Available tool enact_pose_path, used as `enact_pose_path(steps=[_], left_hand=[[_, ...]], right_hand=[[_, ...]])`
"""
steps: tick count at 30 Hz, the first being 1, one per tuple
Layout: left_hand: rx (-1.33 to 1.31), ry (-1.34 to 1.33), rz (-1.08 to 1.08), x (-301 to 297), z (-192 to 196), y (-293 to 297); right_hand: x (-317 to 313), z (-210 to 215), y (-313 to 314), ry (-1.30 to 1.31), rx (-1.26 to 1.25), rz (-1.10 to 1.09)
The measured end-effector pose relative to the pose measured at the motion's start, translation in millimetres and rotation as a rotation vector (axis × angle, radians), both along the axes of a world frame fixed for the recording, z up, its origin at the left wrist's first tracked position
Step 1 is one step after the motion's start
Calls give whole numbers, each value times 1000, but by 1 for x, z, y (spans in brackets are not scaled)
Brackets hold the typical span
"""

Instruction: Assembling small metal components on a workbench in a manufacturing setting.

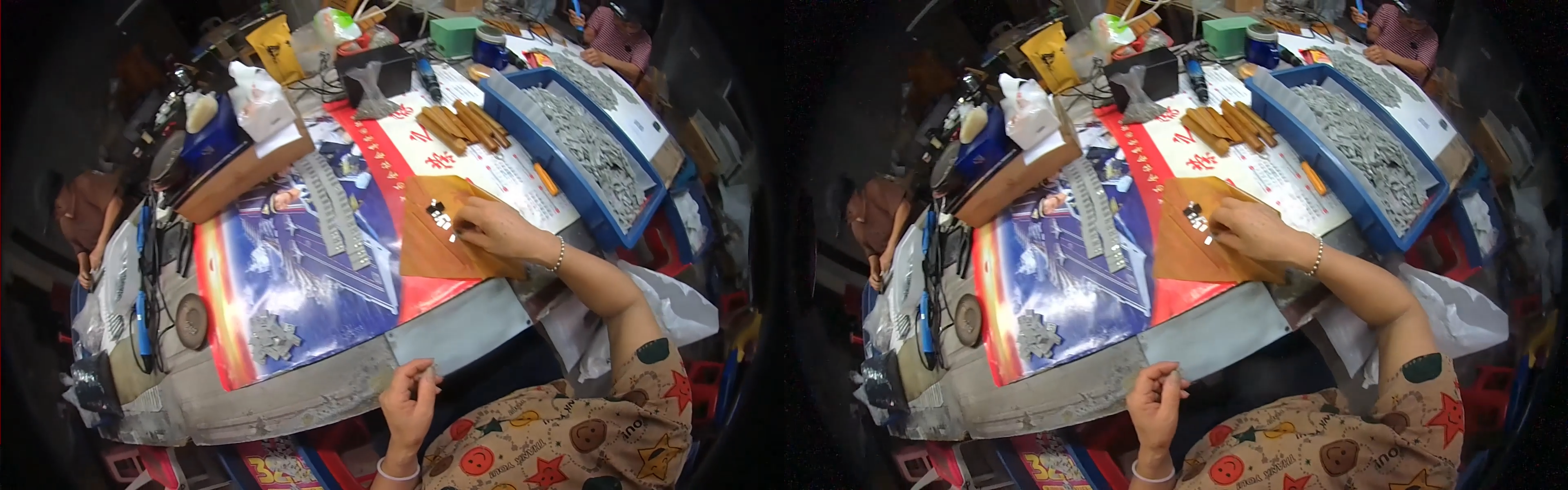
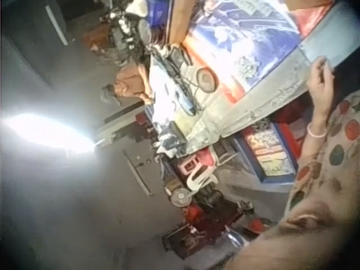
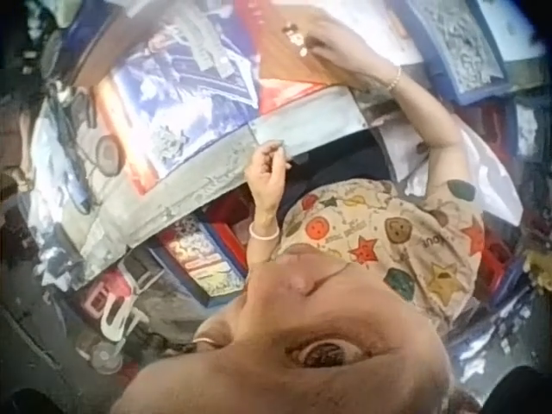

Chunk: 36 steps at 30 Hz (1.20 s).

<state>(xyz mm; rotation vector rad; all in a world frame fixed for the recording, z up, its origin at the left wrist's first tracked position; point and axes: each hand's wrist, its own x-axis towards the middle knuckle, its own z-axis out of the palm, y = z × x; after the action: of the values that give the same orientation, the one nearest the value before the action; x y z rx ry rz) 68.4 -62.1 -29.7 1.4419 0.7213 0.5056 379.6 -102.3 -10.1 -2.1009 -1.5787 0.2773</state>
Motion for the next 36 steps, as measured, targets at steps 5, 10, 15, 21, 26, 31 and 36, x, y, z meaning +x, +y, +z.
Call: enact_pose_path(steps=[5, 10, 15, 21, 26, 31, 36], left_hand=[[-2, -15, 0, -1, -1, -2], [11, -18, -5, 2, 2, 1], [21, -31, -2, 3, 1, 2], [36, -19, -8, 2, 0, 3], [25, -30, 11, 0, 0, -1], [-82, -68, 38, -2, 7, -6], [-186, -104, 52, -5, 15, -9]], right_hand=[[10, -4, 7, 82, -43, 22], [12, -1, 12, 87, -37, 31], [0, 10, 14, 147, -36, -35], [1, 2, 14, 117, -5, -8], [-2, -1, 13, 124, 19, -14], [-1, -2, 6, 112, 9, -44], [-20, 23, -10, 270, 176, -55]])
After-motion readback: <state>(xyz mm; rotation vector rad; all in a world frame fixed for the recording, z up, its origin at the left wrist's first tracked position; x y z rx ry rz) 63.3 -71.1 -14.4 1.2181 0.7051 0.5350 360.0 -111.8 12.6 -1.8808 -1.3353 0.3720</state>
